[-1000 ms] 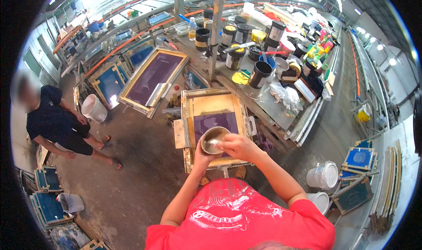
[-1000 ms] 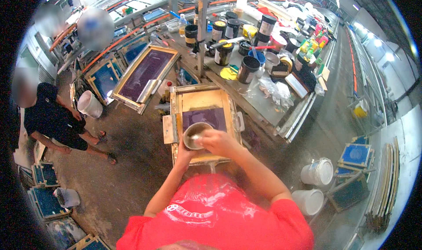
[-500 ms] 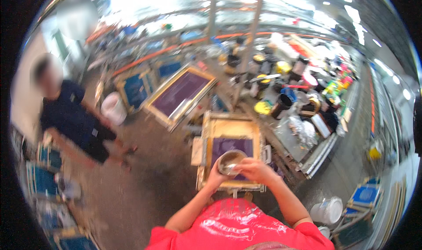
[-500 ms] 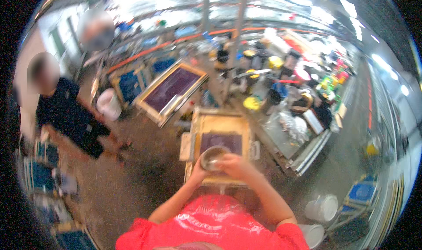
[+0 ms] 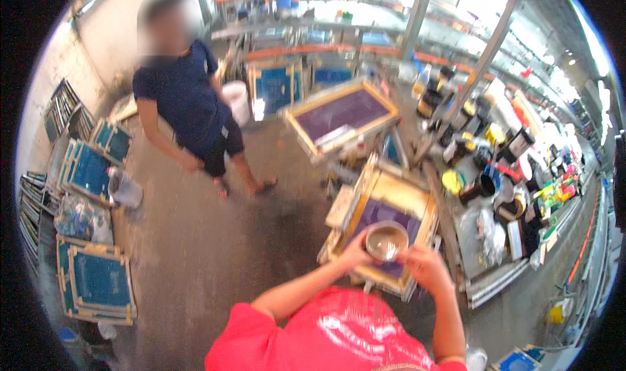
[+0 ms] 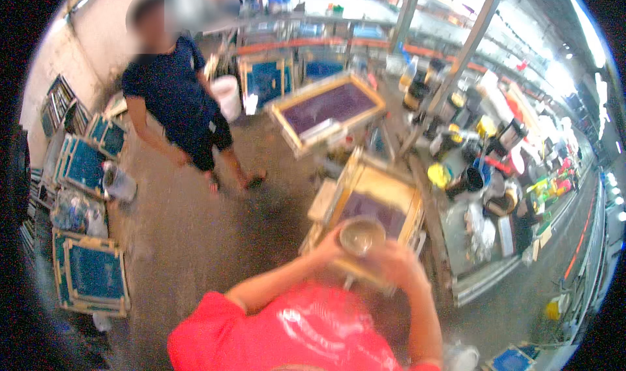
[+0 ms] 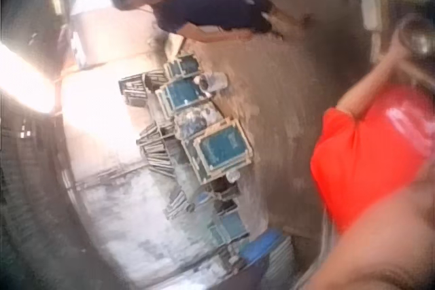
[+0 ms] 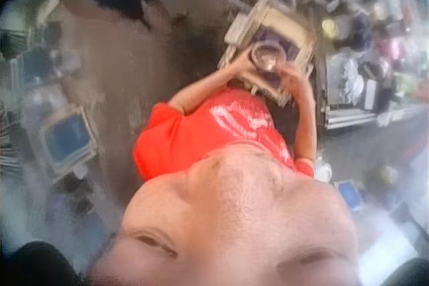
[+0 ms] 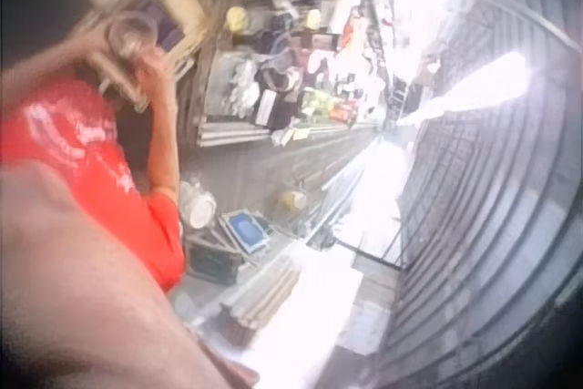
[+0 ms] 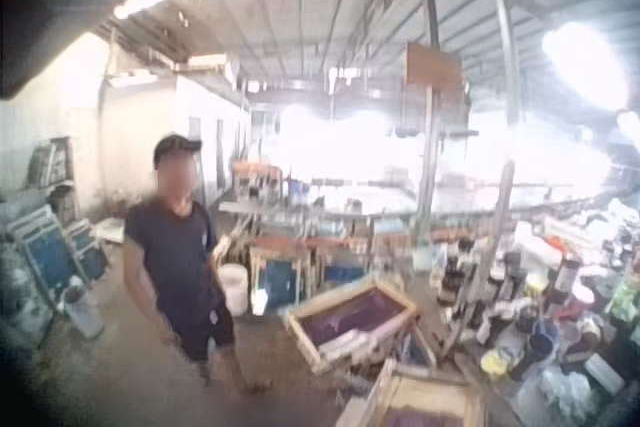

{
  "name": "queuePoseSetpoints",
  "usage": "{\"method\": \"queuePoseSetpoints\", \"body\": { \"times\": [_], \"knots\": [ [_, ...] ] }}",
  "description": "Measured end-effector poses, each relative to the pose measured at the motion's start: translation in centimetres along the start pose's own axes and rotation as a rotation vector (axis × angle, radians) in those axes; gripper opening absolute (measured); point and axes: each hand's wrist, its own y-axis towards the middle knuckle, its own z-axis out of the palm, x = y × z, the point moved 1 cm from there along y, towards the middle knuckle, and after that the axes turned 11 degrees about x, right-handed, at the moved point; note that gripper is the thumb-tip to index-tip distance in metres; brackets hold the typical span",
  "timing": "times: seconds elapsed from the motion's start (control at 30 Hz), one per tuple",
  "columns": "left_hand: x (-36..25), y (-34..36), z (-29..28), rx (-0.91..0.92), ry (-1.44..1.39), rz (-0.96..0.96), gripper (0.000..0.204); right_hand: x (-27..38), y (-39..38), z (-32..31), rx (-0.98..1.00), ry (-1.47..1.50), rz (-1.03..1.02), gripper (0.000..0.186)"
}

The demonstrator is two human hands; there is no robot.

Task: The person prepares a screen printing frame by pouring and spreading ink with a squeegee. They then move to a conveyor belt and pull the squeegee across the screen to print a design onto a garment.

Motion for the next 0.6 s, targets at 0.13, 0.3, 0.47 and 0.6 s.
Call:
{"method": "queuePoseSetpoints", "body": {
  "times": [0.13, 0.3, 0.47, 0.6],
  "knots": [
    [-1.0, -0.2, 1.2, -0.018, -0.083, -0.061, 0.108, -0.6, -0.9, -1.1, -0.068, -0.037, 0.189, 0.017],
    [-4.4, -0.1, 2.3, 0.035, -0.224, -0.117, 0.104, 0.6, 0.1, 0.8, -0.044, 0.056, 0.137, 0.018],
    [-2.7, 0.9, 1.4, 0.017, -0.058, 0.043, 0.110, 0.8, -0.9, -1.2, 0.099, 0.008, 0.155, 0.016],
    [-3.0, 0.3, 1.4, 0.039, -0.095, -0.045, 0.104, 0.7, -0.1, -2.5, -0.098, -0.017, 0.167, 0.017]
  ]
}}
